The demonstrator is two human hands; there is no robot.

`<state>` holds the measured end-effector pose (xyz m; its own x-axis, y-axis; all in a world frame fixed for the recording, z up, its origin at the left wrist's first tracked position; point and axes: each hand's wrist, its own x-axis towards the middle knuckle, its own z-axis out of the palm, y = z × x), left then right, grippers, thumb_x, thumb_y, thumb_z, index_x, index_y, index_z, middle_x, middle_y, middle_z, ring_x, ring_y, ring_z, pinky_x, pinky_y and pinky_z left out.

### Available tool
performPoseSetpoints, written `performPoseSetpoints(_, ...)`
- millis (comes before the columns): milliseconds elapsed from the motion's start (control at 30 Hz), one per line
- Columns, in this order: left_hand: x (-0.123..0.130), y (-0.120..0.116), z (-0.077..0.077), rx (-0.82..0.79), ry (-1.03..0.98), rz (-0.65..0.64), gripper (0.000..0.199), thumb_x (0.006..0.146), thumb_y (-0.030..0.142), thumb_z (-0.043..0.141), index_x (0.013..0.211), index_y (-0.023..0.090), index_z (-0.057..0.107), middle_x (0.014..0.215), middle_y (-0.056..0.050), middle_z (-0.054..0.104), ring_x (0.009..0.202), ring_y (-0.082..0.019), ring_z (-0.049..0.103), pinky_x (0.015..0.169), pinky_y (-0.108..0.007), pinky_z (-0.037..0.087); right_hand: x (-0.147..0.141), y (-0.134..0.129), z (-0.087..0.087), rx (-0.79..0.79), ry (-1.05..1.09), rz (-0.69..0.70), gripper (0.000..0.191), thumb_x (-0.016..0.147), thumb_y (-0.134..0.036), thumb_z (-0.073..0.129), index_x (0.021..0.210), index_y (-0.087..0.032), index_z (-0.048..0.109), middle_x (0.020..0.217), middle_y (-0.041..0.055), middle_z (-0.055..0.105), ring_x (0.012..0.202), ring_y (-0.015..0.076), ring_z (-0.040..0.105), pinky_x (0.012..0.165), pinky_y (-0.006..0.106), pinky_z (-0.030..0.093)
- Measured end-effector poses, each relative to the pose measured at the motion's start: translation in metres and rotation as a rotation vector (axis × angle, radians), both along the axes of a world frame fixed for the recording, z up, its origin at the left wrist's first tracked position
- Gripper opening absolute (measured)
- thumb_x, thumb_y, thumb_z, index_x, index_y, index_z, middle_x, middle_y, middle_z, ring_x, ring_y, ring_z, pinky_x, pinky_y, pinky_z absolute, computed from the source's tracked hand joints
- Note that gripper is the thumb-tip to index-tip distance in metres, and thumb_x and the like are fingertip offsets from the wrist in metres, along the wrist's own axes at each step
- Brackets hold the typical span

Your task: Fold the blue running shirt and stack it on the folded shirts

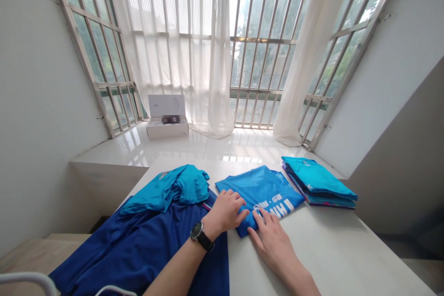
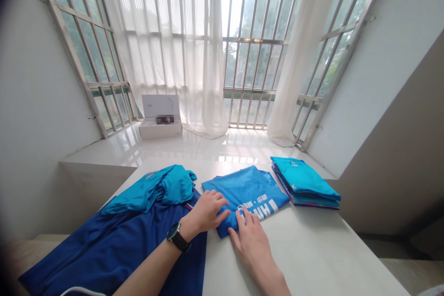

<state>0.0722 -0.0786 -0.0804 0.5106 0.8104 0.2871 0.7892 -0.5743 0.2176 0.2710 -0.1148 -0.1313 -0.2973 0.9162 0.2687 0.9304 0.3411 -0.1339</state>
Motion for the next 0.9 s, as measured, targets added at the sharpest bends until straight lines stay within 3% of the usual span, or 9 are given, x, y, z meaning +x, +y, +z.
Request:
performPoseSetpoints(100,-0.002,0.000,-0.002,-0.030,0.028,-0.055,0.048,0.084,0.063,0.067,0.109,0.023,0.070,0.105,-0.008,0.069,0.102,-0.029,0.059,0.093,-0.043,0.045,-0.016,0.004,0.000,-0.002,-0.037,-0.085,0.045,0.092,-0.036,0.055,0.132,-0.016,0.062,0.138,0.0168,0.059,0.121,0.0351,0.055,0.103,0.048,0.047)
performPoseSetpoints(267,-0.017,0.005,-0.002,-0.101,0.052,-0.023,0.043,0.084,0.057,0.070,0.111,0.024,0.070,0.113,-0.007,0.069,0.114,-0.030,0.057,0.100,-0.045,0.042,-0.026,0.010,0.006,-0.034,-0.012,-0.072,0.050,0.092,-0.040,0.054,0.130,-0.009,0.063,0.137,0.0223,0.059,0.118,0.0378,0.057,0.100,0.049,0.048)
performPoseSetpoints(400,-0.026,0.007,-0.002,-0.179,0.045,-0.071,0.054,0.076,0.055,0.076,0.121,0.026,0.067,0.129,-0.007,0.064,0.122,-0.031,0.054,0.107,-0.047,0.039,0.014,0.033,0.005,-0.033,0.158,0.048,0.046,0.096,-0.046,0.047,0.124,-0.016,0.067,0.130,0.0157,0.064,0.119,0.0312,0.059,0.103,0.045,0.048)
performPoseSetpoints(533,-0.028,0.007,-0.002,-0.227,0.052,-0.094,0.064,0.070,0.054,0.079,0.127,0.027,0.064,0.134,-0.008,0.060,0.128,-0.033,0.050,0.110,-0.049,0.036,0.081,0.063,-0.005,0.029,0.120,-0.060,0.052,0.095,-0.048,0.042,0.121,-0.013,0.069,0.134,0.0184,0.062,0.131,0.0338,0.052,0.110,0.048,0.041)
performPoseSetpoints(633,-0.028,0.007,-0.001,-0.206,0.061,-0.052,0.053,0.074,0.046,0.075,0.122,0.027,0.066,0.129,-0.007,0.063,0.126,-0.032,0.051,0.111,-0.049,0.036,0.115,0.071,-0.013,-0.022,0.020,-0.131,0.059,0.095,-0.052,0.037,0.130,-0.013,0.065,0.139,0.0172,0.059,0.135,0.0339,0.048,0.114,0.053,0.035)
performPoseSetpoints(767,-0.031,0.008,-0.001,-0.162,0.087,0.071,0.040,0.081,0.039,0.067,0.119,0.027,0.069,0.133,-0.008,0.062,0.132,-0.034,0.047,0.113,-0.052,0.034,0.120,0.060,-0.015,-0.068,-0.064,-0.172,0.063,0.095,-0.058,0.035,0.137,-0.019,0.060,0.140,0.0136,0.060,0.133,0.0322,0.051,0.117,0.059,0.024)
performPoseSetpoints(900,-0.031,0.007,-0.001,-0.194,0.092,0.121,0.044,0.091,0.052,0.056,0.125,0.027,0.067,0.147,-0.009,0.053,0.139,-0.037,0.040,0.114,-0.058,0.031,0.110,0.042,-0.003,-0.062,-0.089,-0.181,0.062,0.095,-0.060,0.037,0.133,-0.021,0.064,0.134,0.0141,0.064,0.129,0.0337,0.054,0.116,0.058,0.026)
